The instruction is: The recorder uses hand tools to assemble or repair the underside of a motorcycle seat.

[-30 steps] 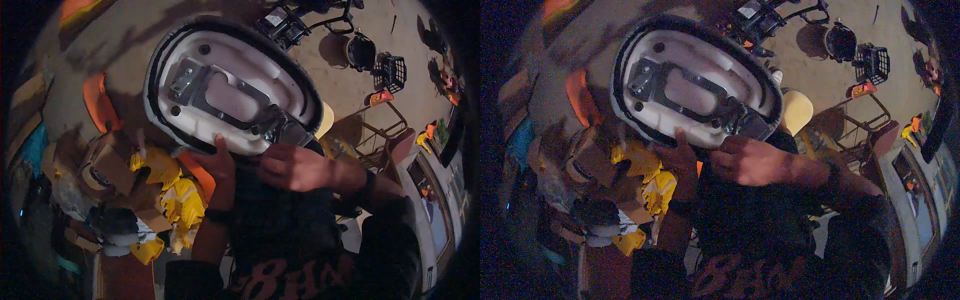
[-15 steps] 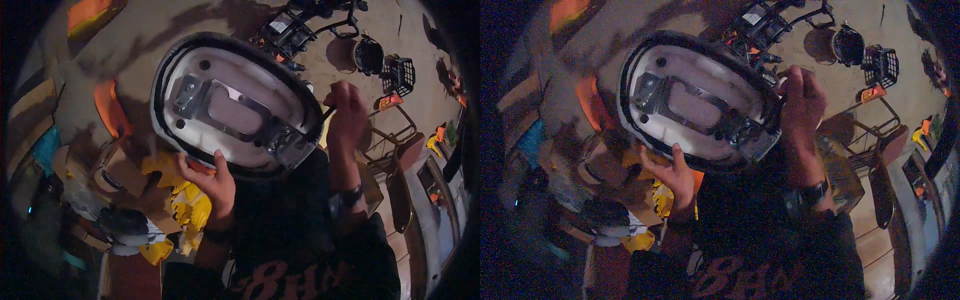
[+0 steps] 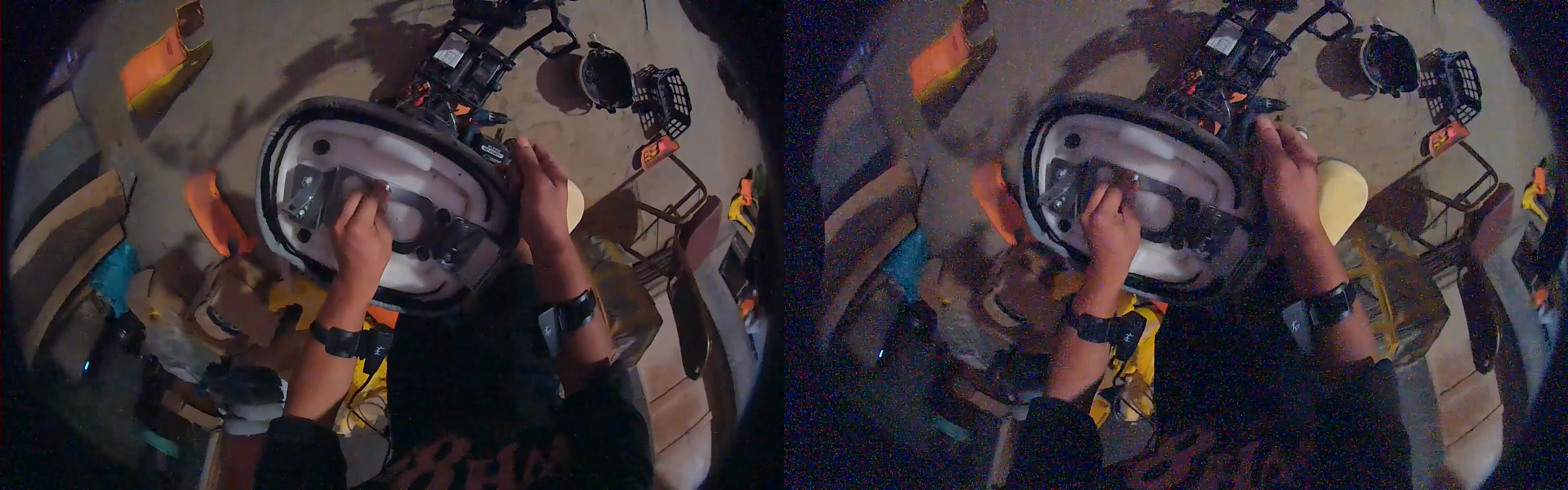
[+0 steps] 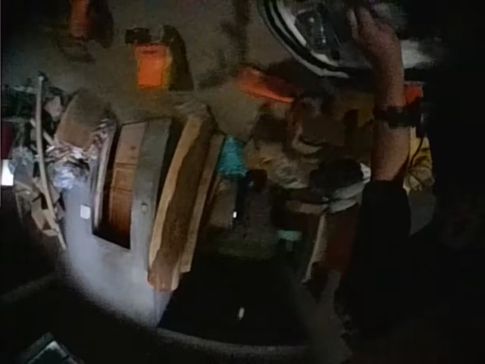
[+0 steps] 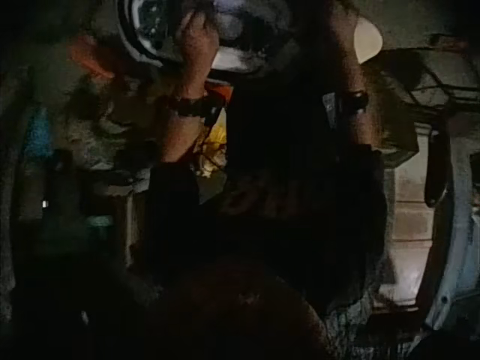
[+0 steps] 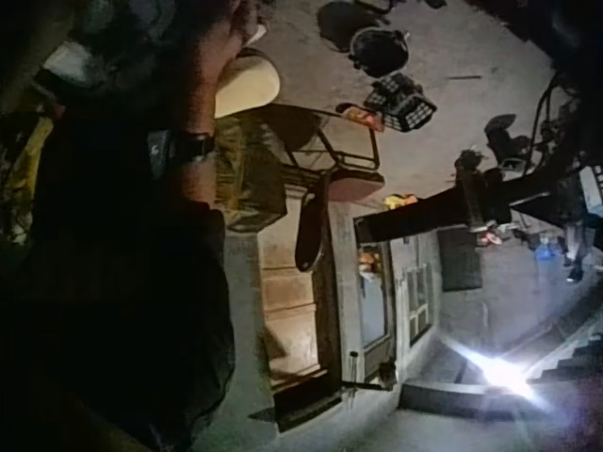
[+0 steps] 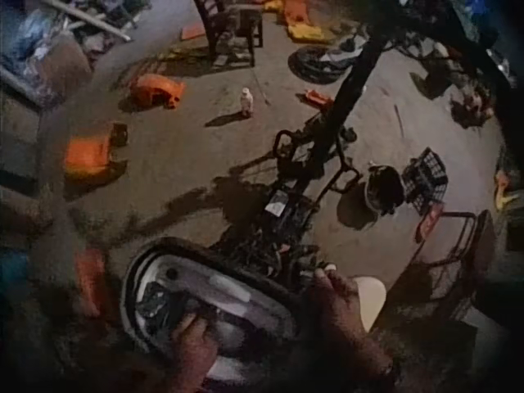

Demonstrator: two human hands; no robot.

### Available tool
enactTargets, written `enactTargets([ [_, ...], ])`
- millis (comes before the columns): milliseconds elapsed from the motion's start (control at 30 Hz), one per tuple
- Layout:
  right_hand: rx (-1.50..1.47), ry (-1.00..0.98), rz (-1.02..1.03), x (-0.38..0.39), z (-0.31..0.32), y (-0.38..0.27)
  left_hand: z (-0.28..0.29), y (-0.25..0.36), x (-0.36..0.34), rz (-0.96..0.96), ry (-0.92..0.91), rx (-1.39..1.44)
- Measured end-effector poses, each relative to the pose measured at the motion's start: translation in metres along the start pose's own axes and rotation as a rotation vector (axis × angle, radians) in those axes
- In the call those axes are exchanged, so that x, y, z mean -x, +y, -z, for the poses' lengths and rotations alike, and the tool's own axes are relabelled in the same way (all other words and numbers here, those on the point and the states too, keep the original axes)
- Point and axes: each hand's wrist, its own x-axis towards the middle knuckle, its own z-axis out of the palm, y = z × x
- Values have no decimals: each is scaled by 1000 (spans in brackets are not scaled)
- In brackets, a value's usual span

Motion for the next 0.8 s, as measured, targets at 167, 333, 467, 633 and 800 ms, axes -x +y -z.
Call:
enactTargets([
  [167,45,6,144,1,-5,11,-7,-12,-1,-115,86,-26],
  [333,68,44,193,5,-5,11,-12,-7,-1,-112,141,-5],
  [467,58,73,233,8,-4,8,-15,-6,-2,-125,167,-9],
  [633,169,129,313,44,-16,-7,-7,-8,-3,-122,164,-13],
  [800,-432,31,281,66,-45,-2,-8,-16,1,-30,118,99],
])
